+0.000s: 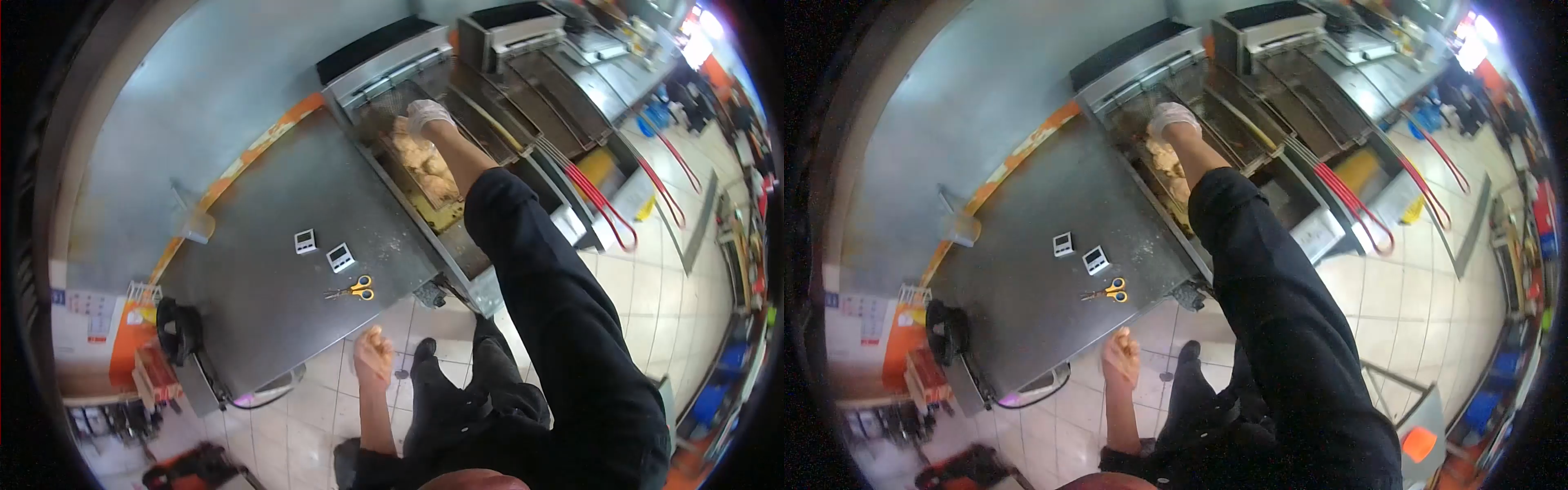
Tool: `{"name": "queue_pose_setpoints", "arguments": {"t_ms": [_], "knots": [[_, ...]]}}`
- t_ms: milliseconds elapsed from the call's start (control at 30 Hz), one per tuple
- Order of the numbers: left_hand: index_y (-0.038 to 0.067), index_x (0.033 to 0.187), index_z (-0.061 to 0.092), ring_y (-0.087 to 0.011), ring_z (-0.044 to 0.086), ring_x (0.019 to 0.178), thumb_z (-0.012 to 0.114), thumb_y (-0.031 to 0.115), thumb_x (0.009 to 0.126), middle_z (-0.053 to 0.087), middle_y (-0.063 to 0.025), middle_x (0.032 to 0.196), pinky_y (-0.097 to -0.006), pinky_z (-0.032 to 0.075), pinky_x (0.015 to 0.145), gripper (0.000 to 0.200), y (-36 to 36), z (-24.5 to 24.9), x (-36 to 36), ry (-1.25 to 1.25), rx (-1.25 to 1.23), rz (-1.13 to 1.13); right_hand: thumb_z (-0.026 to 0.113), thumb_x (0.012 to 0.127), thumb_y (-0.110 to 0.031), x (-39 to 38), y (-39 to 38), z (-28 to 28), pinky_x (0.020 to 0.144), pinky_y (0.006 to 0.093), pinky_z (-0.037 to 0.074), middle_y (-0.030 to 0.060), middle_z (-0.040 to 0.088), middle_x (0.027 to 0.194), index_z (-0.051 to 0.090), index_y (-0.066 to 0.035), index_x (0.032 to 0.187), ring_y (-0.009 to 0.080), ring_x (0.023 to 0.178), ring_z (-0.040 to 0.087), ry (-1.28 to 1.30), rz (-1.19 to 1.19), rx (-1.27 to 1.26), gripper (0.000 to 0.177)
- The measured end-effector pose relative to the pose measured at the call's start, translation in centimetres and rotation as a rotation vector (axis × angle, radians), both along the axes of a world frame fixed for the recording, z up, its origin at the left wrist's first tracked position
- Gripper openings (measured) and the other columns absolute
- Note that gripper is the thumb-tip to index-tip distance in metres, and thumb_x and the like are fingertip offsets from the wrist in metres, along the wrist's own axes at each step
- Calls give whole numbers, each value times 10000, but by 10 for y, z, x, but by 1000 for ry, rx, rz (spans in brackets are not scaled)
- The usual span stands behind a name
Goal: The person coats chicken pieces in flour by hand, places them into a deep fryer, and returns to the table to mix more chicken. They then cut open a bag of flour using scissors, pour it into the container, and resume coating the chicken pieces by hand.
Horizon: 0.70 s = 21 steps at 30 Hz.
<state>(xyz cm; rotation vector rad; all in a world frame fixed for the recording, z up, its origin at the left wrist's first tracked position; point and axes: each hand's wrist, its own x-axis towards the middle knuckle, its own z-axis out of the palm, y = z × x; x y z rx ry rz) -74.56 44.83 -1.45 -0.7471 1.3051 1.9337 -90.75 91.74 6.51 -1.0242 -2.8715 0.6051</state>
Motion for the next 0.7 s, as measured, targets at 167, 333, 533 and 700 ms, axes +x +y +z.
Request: {"name": "queue_pose_setpoints", "arguments": {"t_ms": [167, 333, 533, 700], "knots": [[109, 824, 557, -81, 453, 571, 579, 169, 942, 440, 45, 692, -232, 413, 505, 135, -9, 18, 48, 99, -150, 389, 642, 836, -300, -44, 14, -54, 949, 435, 516, 124, 657, 1243, 702, -122, 1157, 286, 1160, 625, -260, 173, -38, 371], [83, 844, 560, -75, 461, 575, 563, 143, 951, 429, 43, 686, -200, 423, 512, 123, 18, 28, 81, 221, -201, 340, 784, 741, -213, -78, 37, -73, 871, 343, 574, 46, 662, 1267, 709, -140, 1163, 248, 1133, 654, -399, 398, 185, 435], [73, 882, 527, -93, 441, 574, 560, 244, 965, 403, 32, 697, -214, 351, 481, 193, 48, 15, 84, 125, -7, 449, 777, 724, -187, -79, 10, -55, 905, 392, 559, 138, 668, 1225, 645, -81, 1244, 321, 1090, 665, -323, 543, 206, 547], [56, 912, 569, -108, 459, 589, 598, 229, 952, 429, 24, 703, -224, 401, 525, 180, 65, 35, 78, 186, 29, 461, 730, 769, -279, -71, 2, -42, 865, 417, 558, 214, 686, 1118, 630, -68, 1250, 336, 1052, 675, -444, 769, 301, 535]]}}
